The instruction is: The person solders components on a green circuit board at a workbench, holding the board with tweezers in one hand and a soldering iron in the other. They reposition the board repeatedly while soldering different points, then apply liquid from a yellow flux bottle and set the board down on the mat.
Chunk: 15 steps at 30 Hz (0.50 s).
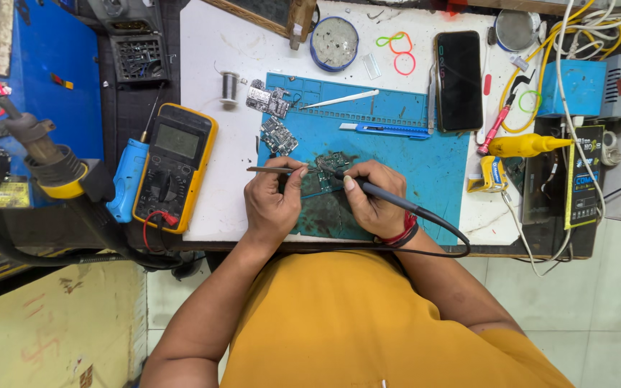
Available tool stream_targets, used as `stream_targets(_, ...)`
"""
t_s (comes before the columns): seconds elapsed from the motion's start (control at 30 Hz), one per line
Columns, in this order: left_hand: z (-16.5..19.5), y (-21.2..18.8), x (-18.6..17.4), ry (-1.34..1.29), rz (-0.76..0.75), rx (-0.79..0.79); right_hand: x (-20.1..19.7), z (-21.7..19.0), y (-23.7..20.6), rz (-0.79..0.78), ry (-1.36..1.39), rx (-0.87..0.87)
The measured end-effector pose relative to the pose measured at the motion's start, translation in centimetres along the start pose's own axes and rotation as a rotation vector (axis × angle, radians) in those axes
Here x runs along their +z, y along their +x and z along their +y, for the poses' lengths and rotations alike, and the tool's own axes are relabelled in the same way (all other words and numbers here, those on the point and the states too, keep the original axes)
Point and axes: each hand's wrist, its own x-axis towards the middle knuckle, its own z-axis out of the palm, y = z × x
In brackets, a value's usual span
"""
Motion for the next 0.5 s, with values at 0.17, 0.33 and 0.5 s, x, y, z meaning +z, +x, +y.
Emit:
stream_targets(0.17, -0.12, -0.07, -0.06, -0.019, -0.004, 0.022, -0.05, 0.03, -0.07, -0.007, -0.01, 0.003)
stream_targets(0.33, -0.16, -0.11, -0.08, -0.015, -0.002, 0.002, 0.02, 0.04, -0.05, -0.012, -0.011, 0.003)
stream_targets(0.5, -0.18, -0.05, -0.05, -0.017, 0.007, 0.039, 0.06, 0.12, -0.09, -0.015, -0.016, 0.006)
